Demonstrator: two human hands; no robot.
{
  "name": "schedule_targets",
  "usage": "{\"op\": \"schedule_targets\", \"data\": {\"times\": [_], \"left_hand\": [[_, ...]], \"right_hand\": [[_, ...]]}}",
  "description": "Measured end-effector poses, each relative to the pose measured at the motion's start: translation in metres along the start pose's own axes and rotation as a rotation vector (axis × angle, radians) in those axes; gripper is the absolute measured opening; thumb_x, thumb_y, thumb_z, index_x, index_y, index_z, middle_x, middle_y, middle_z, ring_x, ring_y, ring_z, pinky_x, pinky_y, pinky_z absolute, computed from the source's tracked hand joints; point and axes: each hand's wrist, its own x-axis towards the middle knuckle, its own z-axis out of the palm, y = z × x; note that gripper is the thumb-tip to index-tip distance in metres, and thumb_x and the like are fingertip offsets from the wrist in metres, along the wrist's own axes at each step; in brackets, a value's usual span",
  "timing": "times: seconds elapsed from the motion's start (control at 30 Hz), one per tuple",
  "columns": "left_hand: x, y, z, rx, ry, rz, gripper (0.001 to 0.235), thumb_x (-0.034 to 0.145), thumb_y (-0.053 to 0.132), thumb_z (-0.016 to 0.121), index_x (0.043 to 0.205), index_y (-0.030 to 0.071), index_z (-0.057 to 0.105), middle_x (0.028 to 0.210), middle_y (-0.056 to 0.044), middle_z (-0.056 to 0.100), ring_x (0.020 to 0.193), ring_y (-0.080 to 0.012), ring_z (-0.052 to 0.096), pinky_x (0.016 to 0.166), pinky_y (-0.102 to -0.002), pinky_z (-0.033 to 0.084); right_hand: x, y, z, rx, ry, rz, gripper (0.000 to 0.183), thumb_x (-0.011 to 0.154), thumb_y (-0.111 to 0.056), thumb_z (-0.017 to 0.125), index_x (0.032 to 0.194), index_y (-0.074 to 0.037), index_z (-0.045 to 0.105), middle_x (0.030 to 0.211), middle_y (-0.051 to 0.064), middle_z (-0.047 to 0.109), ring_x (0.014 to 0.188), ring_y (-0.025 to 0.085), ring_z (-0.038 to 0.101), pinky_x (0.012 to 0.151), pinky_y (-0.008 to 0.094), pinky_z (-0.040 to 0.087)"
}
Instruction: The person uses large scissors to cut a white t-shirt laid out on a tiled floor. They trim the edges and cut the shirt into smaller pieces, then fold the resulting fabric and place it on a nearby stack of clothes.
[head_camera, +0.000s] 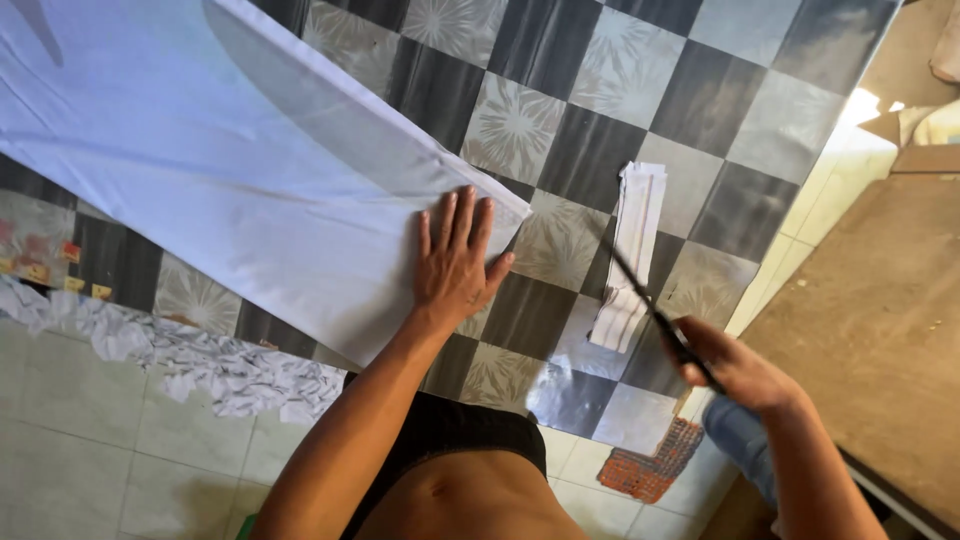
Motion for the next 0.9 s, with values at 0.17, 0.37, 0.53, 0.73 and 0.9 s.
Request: {"op": "schedule_targets", "data": {"times": [0.17,0.37,0.53,0.73,0.9], "left_hand": [[-0.002,-0.002,0.002,-0.03,0.057,-0.001,0.075,0.116,0.057,0.051,0.179,0.018,0.047,0.185,-0.017,0.042,0.171,-0.037,0.039,0.137,-0.069,0.017],[0.0,-0.003,0.005,-0.041,0.133,0.001,0.071,0.118,0.051,0.051,0.179,0.015,0.047,0.185,-0.018,0.043,0.17,-0.0376,0.043,0.136,-0.069,0.022],[-0.001,-0.003,0.01,-0.037,0.198,-0.002,0.072,0.117,0.051,0.052,0.179,0.014,0.047,0.185,-0.019,0.043,0.169,-0.0368,0.046,0.136,-0.067,0.025],[-0.001,-0.006,0.012,-0.035,0.24,-0.003,0.074,0.114,0.05,0.058,0.176,0.012,0.049,0.184,-0.018,0.045,0.167,-0.0364,0.048,0.135,-0.067,0.029],[-0.001,-0.004,0.007,-0.027,0.253,-0.005,0.077,0.111,0.05,0.064,0.176,0.011,0.05,0.182,-0.019,0.048,0.167,-0.0353,0.05,0.135,-0.066,0.03]], "right_hand": [[0.031,-0.021,0.015,-0.216,-0.102,0.081,0.064,0.085,-0.052,0.099,0.126,-0.007,0.079,0.089,0.009,0.072,0.082,0.023,0.065,0.073,0.04,0.052],[0.063,-0.064,0.028,-0.396,-0.075,0.145,0.07,0.078,-0.054,0.103,0.125,-0.008,0.079,0.088,0.009,0.069,0.081,0.024,0.064,0.075,0.04,0.049],[0.085,-0.074,0.033,-0.478,-0.078,0.147,0.069,0.078,-0.057,0.104,0.122,-0.011,0.079,0.083,0.008,0.066,0.077,0.024,0.063,0.074,0.039,0.049],[0.099,-0.078,0.039,-0.544,-0.034,0.115,0.061,0.08,-0.053,0.105,0.117,-0.012,0.078,0.083,0.008,0.066,0.077,0.025,0.064,0.074,0.039,0.049],[0.099,-0.092,0.05,-0.558,0.007,0.139,0.061,0.081,-0.056,0.103,0.111,-0.01,0.077,0.079,0.011,0.067,0.077,0.029,0.066,0.076,0.043,0.05]]}}
